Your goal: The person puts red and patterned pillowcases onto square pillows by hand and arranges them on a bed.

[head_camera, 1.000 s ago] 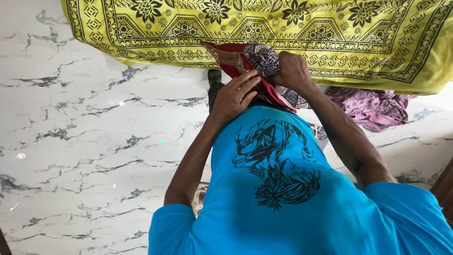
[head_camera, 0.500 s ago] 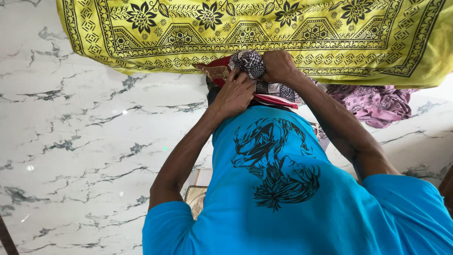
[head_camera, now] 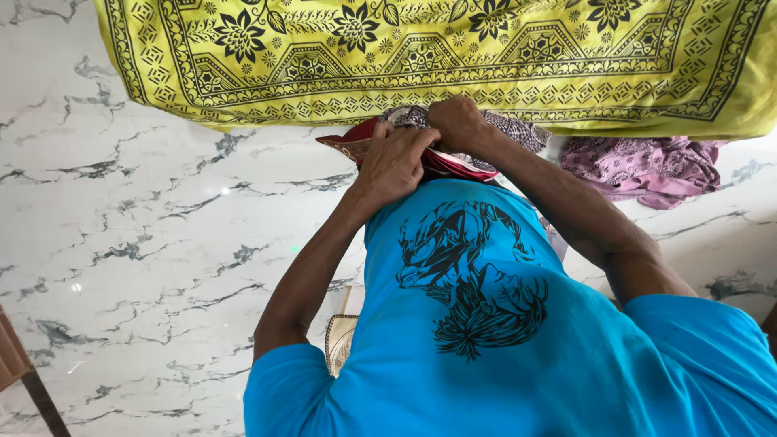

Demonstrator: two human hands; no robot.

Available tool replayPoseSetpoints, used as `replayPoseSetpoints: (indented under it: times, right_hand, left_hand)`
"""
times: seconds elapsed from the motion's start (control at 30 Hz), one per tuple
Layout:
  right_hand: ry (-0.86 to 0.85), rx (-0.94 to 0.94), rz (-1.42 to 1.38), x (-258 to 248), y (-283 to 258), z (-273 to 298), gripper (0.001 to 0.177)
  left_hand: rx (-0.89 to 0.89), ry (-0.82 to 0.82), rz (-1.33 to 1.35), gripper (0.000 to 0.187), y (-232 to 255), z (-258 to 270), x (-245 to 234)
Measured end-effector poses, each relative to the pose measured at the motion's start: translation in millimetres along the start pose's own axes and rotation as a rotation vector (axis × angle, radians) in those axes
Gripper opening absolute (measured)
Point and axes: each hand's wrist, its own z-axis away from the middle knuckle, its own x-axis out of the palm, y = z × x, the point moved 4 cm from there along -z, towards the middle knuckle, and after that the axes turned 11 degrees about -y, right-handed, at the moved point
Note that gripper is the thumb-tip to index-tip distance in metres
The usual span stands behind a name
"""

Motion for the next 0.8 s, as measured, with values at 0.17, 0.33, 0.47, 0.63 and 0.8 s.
replayPoseSetpoints:
  times: [0.17,0.33,0.47,0.63,0.8]
  right_hand:
    - [0.035,-0.090,-0.019,1,-9,-7,0.019]
    - [0.118,-0.266,-0.287,-30,-20,26,0.043]
    - [0.397,-0.459,-0.555,-35,-34,64,0.049]
    - [0.422,-0.435,-0.611,-17,-38,77,0.045]
    - [0.388,-0.482,-0.609,-18,-48,63,0.055]
  left_hand:
    - [-0.043,0.035,-0.413,0.035,-31,3,27]
    - [-0.103,-0.068,-0.303,0.010,-51,10,26]
    - [-0.102,0.004,-0.060,0.007,-48,19,7]
    - [-0.150,-0.018,0.102,0.019,-57,30,9]
    - [-0.207,0.067,0.164,0.023,-64,43,-4]
